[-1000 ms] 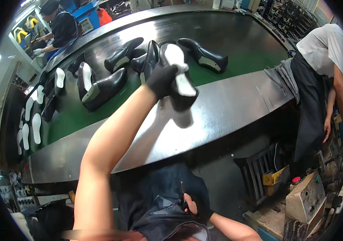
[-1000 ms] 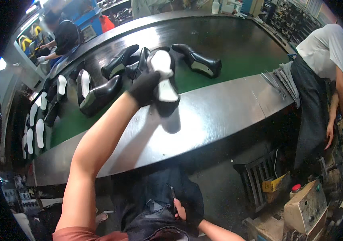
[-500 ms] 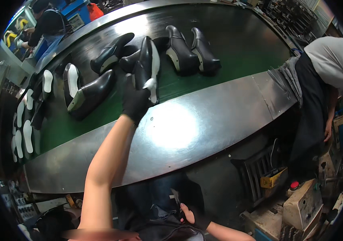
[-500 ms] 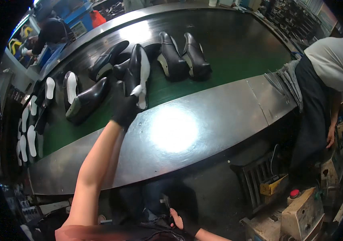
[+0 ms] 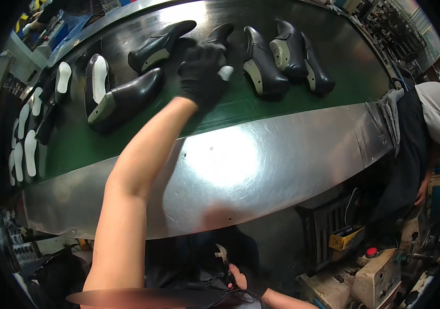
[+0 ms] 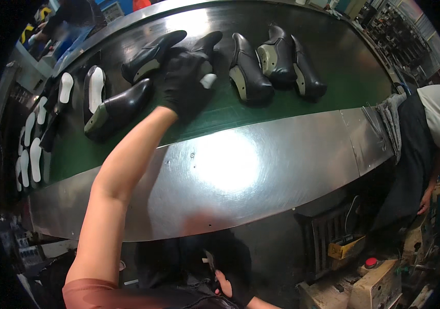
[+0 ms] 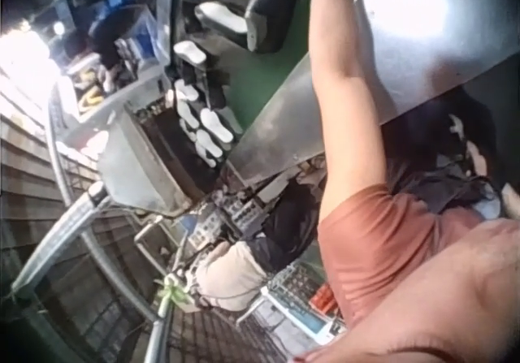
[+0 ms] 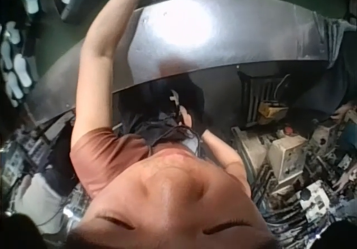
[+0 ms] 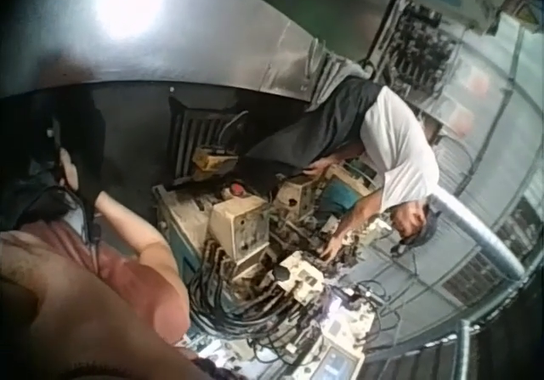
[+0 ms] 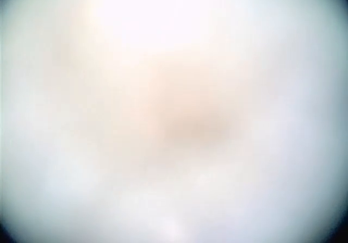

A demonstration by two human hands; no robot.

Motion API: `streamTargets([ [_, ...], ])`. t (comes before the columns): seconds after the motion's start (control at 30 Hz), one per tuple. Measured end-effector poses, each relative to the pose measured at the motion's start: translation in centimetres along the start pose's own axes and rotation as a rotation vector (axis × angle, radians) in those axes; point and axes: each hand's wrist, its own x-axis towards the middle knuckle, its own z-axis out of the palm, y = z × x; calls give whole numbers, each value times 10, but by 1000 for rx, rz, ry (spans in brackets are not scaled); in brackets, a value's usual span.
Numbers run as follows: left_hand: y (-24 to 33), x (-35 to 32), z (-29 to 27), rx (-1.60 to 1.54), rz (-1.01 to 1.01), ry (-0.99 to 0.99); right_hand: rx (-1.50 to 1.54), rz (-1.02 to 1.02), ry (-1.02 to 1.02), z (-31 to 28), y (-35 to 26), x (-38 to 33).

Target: Using pliers to trim or adjust the upper material of a shoe on a last before placing it on a conveyor belt.

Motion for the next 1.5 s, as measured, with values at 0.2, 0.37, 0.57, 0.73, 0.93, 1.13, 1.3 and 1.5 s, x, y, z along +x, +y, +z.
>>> streamTargets([
  [0.2, 17, 2, -59, 131, -132, -269, 240, 228, -91, 5, -6, 6],
  [0.37, -10, -5, -35, 236, 503, -187, 189, 134, -86, 11, 9, 12],
  [0.57, -6, -54, -70, -148, 563, -557, 202, 125, -44, 17, 30, 13],
  [0.73, -66, -66, -115, 75, 157, -188, 183, 28, -13, 21, 24, -8],
  [0.93, -173, -144, -155, 72, -351, -439, 130, 57, -18, 19, 31, -12],
  [1.13, -128, -153, -167, 214, -134, -294, 37, 91, -54, 23, 12, -4],
  [1.3, -127, -169, -161, 51, -209, 26, 58, 167, -50, 30, 20, -5],
  [1.5, -183, -160, -174, -556, -685, -645, 59, 121, 9, 36, 25, -12],
])
